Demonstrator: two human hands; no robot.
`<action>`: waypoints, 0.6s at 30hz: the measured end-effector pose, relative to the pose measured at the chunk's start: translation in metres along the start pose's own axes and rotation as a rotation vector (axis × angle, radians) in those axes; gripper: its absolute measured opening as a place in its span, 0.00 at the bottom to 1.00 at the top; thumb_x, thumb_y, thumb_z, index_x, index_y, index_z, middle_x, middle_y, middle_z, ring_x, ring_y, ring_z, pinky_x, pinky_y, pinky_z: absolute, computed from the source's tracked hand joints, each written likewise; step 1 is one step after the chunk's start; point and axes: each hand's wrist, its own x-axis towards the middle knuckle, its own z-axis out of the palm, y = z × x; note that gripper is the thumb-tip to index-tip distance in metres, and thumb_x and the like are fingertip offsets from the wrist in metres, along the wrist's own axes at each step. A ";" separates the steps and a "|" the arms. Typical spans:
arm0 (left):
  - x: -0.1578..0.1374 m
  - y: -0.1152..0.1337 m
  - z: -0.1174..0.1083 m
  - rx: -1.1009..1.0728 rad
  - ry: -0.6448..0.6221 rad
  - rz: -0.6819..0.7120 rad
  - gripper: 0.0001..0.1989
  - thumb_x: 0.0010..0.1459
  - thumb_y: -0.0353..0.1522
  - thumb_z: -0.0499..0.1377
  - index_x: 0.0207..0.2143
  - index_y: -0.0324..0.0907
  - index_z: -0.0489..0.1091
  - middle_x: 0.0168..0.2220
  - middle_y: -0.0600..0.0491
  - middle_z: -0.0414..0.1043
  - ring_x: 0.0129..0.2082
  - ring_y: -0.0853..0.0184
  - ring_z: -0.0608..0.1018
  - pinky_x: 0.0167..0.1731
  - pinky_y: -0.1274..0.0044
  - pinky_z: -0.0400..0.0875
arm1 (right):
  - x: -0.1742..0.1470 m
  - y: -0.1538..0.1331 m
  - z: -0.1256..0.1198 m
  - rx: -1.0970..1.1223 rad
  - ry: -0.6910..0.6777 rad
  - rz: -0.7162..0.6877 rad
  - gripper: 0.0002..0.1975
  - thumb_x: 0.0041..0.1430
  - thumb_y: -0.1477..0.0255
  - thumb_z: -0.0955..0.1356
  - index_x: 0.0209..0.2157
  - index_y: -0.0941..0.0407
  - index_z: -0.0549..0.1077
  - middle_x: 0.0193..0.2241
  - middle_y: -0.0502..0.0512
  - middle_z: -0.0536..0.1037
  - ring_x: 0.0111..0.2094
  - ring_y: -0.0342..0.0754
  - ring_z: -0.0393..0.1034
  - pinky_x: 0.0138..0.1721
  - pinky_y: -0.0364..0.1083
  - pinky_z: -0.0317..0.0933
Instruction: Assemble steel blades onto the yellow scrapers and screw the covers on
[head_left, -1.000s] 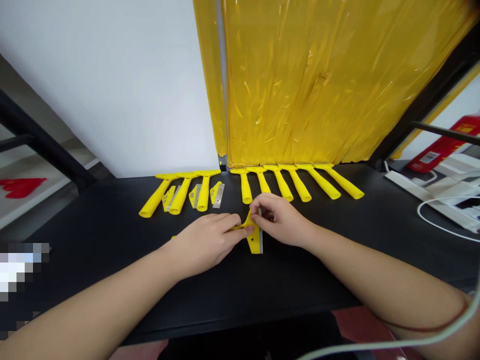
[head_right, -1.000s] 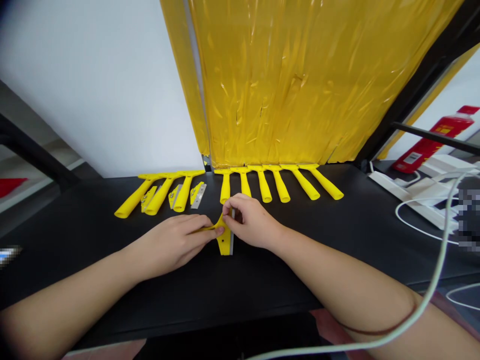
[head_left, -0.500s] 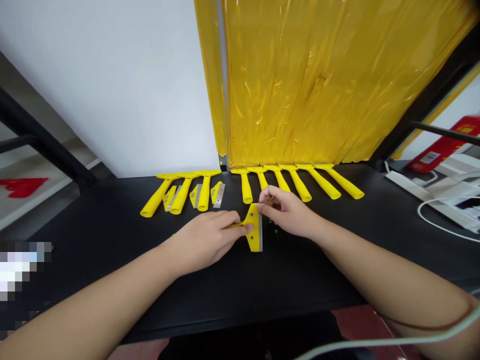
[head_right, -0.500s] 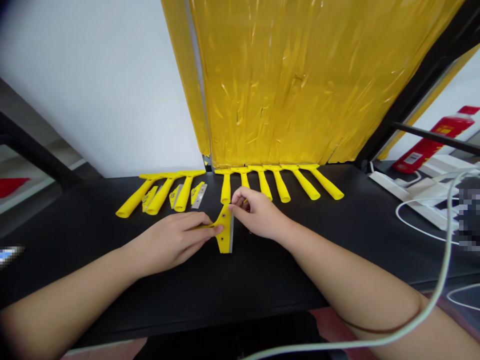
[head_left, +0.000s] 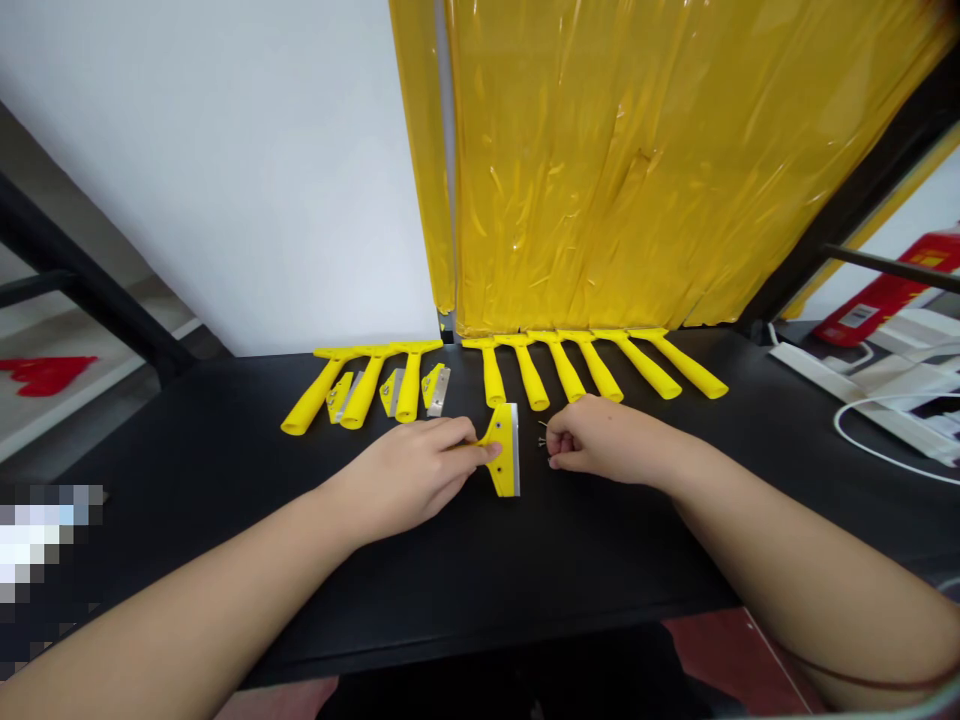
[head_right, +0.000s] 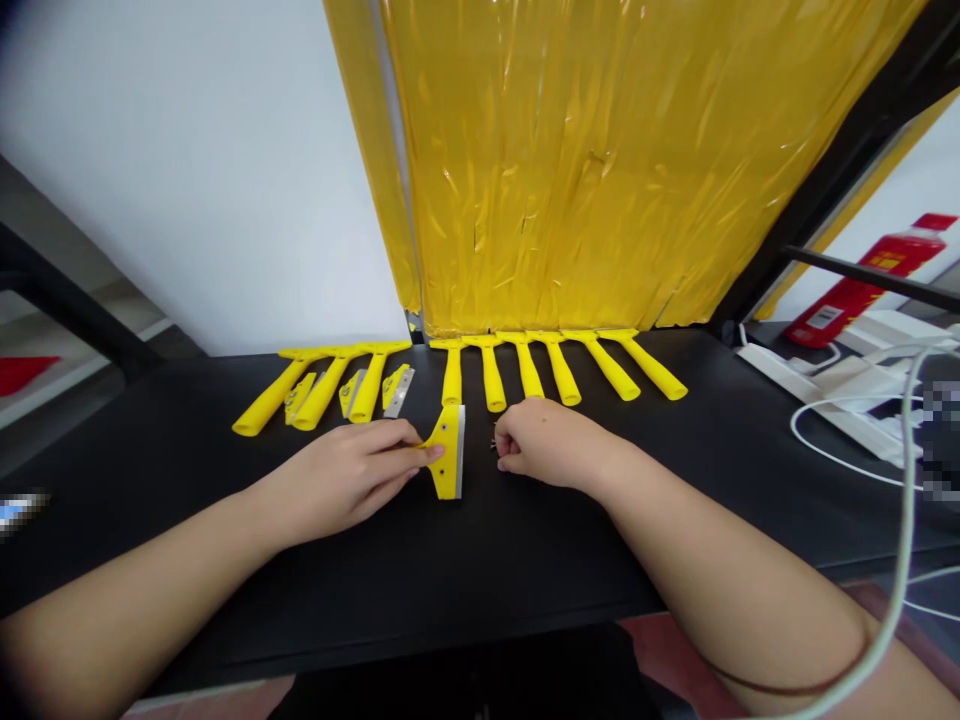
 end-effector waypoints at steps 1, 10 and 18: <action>0.000 0.000 0.000 0.000 -0.002 -0.001 0.16 0.73 0.29 0.51 0.56 0.43 0.75 0.42 0.49 0.74 0.39 0.64 0.79 0.39 0.71 0.78 | 0.000 0.000 0.001 -0.006 -0.001 -0.004 0.03 0.57 0.74 0.73 0.30 0.53 0.81 0.29 0.51 0.82 0.30 0.48 0.75 0.29 0.46 0.61; 0.001 0.001 -0.001 0.012 -0.016 -0.009 0.16 0.73 0.29 0.51 0.55 0.43 0.75 0.42 0.49 0.74 0.39 0.64 0.79 0.39 0.71 0.79 | 0.002 0.001 0.004 0.016 0.013 -0.034 0.03 0.56 0.73 0.73 0.34 0.54 0.80 0.31 0.50 0.82 0.31 0.46 0.75 0.30 0.43 0.63; 0.000 0.000 0.002 -0.018 -0.039 -0.033 0.17 0.73 0.29 0.50 0.56 0.44 0.75 0.42 0.49 0.73 0.39 0.64 0.79 0.40 0.70 0.79 | 0.001 -0.009 0.002 0.021 -0.047 -0.094 0.03 0.56 0.77 0.71 0.31 0.55 0.78 0.28 0.50 0.80 0.29 0.44 0.72 0.30 0.43 0.61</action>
